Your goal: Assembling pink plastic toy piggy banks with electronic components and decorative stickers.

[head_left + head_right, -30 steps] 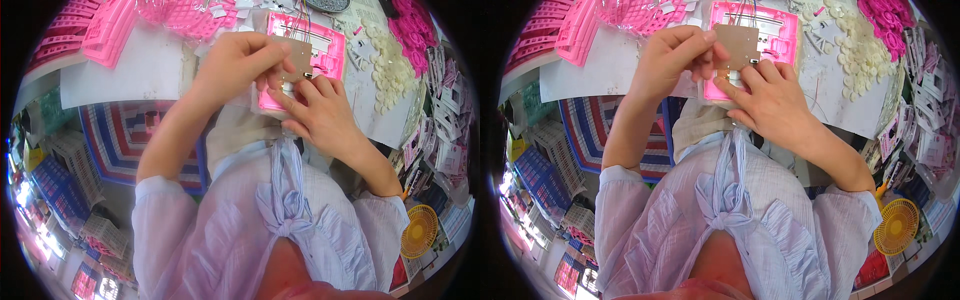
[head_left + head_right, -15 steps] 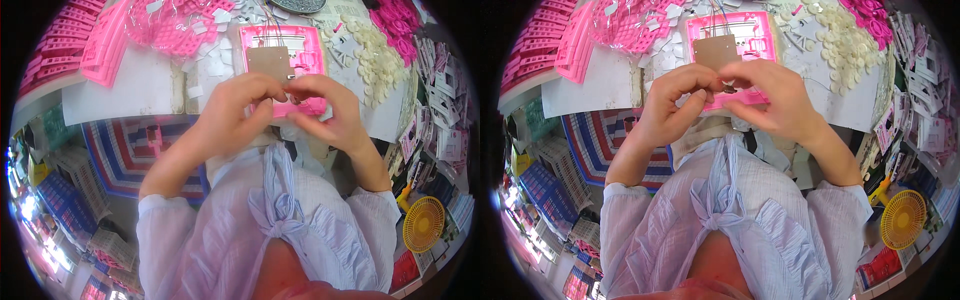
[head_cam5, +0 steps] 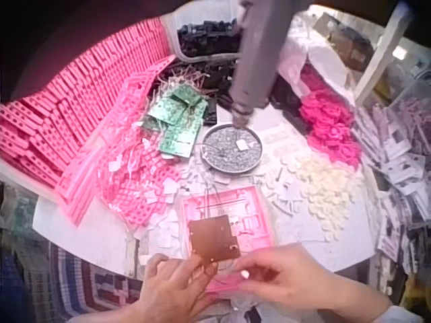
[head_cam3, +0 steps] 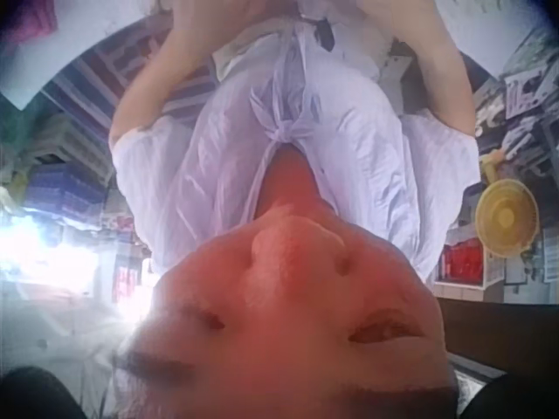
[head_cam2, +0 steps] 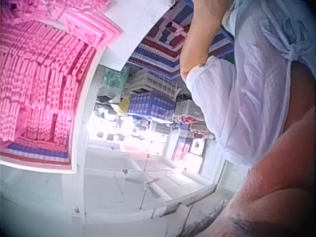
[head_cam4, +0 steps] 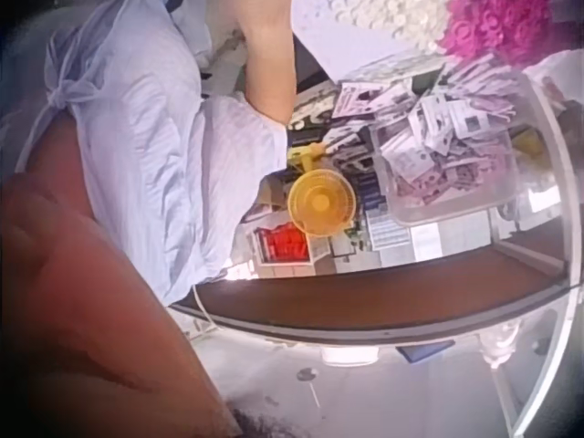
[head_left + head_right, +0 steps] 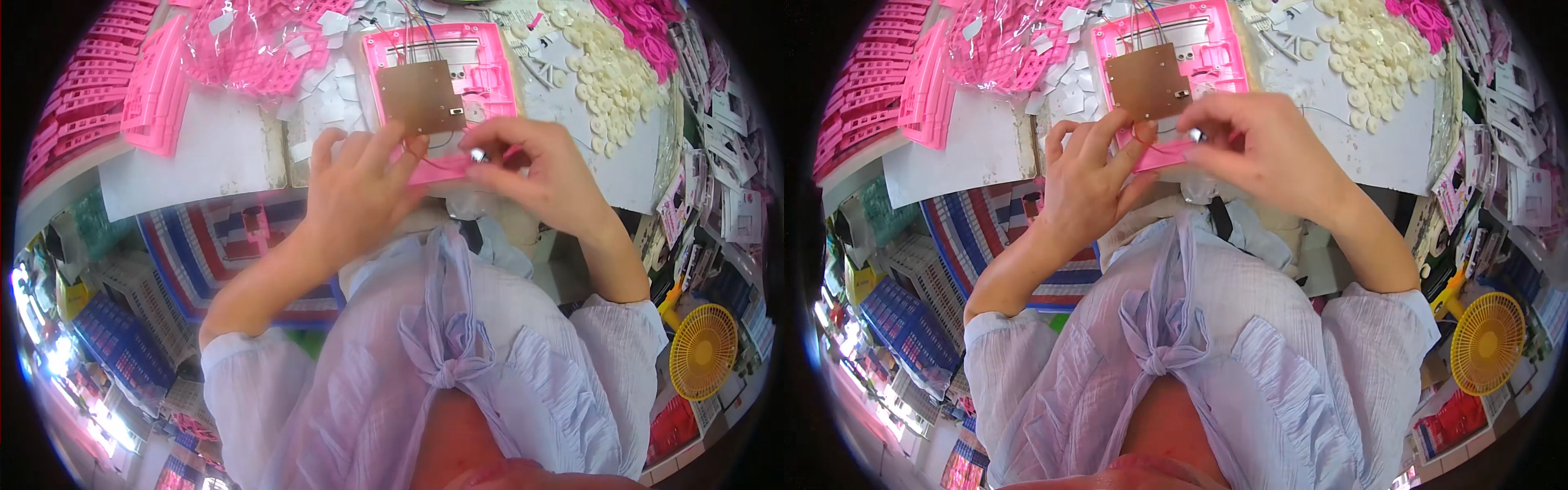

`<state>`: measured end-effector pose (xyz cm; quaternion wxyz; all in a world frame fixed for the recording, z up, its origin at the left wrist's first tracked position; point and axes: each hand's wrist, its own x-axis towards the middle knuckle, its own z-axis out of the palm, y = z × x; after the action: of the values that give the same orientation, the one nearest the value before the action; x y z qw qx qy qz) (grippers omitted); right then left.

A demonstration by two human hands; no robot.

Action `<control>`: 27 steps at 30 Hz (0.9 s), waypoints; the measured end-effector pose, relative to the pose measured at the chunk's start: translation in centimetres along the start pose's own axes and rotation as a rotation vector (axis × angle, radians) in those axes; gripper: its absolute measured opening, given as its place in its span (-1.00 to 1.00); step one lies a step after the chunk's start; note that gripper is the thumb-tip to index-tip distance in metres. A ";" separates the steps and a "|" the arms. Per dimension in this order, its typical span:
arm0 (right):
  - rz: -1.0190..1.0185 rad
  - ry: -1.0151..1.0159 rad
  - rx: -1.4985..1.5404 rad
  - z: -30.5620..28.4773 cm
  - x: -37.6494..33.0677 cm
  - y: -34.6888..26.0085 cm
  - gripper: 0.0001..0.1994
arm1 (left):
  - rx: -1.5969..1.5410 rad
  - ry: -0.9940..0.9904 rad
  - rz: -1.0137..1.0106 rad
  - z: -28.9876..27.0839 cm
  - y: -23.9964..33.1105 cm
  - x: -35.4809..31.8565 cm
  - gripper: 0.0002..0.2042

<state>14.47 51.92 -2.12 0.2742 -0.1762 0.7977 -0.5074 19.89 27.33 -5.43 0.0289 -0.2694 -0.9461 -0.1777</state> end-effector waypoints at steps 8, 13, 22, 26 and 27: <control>-0.224 0.012 -0.943 -1.7 -1.8 0.9 -0.86 | -0.226 0.124 0.100 0.7 1.5 0.8 -0.69; -0.352 0.024 -0.789 -2.0 -1.9 1.9 -0.86 | -0.253 0.127 0.127 2.8 1.7 1.0 -0.74; -0.559 0.026 -0.762 -2.5 -0.8 4.2 -0.83 | -0.257 -0.020 0.167 1.8 0.8 2.0 -0.76; -0.645 0.056 -0.875 -2.1 -1.6 4.0 -0.80 | -0.255 -0.029 0.194 1.6 0.7 2.1 -0.77; -0.636 0.052 -0.910 -2.1 -1.8 3.6 -0.80 | -0.250 -0.023 0.207 1.6 0.6 2.2 -0.76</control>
<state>14.54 55.93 -4.19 -0.0160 -0.4961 0.8505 -0.1738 18.39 29.48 -6.43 0.0024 -0.3688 -0.8840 -0.2872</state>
